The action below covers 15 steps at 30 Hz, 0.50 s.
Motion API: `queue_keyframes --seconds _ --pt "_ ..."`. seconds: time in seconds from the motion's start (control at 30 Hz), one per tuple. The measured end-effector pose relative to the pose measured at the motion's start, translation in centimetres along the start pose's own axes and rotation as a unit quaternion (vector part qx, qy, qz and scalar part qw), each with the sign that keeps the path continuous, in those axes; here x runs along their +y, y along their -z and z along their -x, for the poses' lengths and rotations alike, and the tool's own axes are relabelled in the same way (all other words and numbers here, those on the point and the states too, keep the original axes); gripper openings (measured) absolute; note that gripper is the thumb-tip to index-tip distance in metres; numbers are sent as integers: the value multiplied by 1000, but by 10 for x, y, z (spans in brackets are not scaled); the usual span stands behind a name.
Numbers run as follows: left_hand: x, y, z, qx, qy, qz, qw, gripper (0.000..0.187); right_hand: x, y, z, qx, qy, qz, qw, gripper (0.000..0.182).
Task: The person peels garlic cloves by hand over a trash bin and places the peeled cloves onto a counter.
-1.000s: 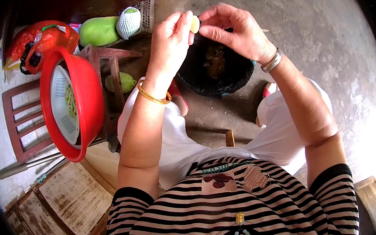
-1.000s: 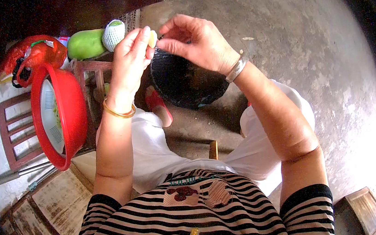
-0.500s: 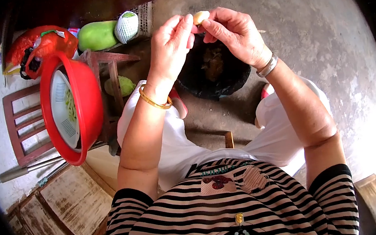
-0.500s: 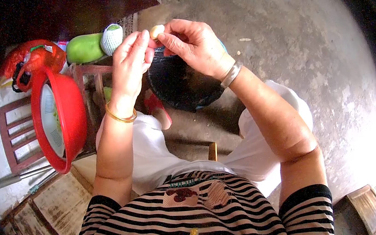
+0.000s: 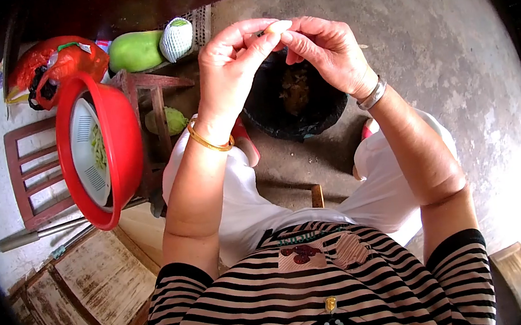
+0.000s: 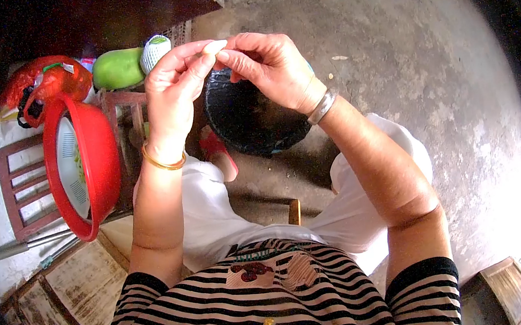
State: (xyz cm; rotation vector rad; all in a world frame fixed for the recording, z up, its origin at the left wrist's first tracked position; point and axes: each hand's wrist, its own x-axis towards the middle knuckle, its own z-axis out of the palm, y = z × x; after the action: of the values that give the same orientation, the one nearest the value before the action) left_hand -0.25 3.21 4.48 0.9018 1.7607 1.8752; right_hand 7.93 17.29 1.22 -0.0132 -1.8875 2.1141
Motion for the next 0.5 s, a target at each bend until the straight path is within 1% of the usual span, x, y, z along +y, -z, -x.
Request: queue_keyframes --seconds 0.07,0.17,0.2,0.3,0.33,0.43,0.5 --pt "-5 0 0 18 -48 -75 996 17 2 2 0 -4 -15 22 1000 19" --pt "-3 -2 4 64 -91 -180 977 12 -1 4 -1 -16 -30 -57 998 22" --pt "-9 -2 1 69 -178 -230 954 15 -3 5 -1 -24 -40 -76 996 23" --pt "-12 -1 4 64 -194 -278 939 20 -9 7 0 -41 -70 -119 990 26" --pt "-19 -1 1 65 -220 -265 937 22 -9 7 -1 -43 -79 -121 989 27" --pt "-15 1 4 42 -193 -287 937 22 -5 7 -1 -45 -78 -120 989 27" --pt "-12 1 4 26 -139 -238 961 25 -5 6 -1 -44 -77 -120 989 26"
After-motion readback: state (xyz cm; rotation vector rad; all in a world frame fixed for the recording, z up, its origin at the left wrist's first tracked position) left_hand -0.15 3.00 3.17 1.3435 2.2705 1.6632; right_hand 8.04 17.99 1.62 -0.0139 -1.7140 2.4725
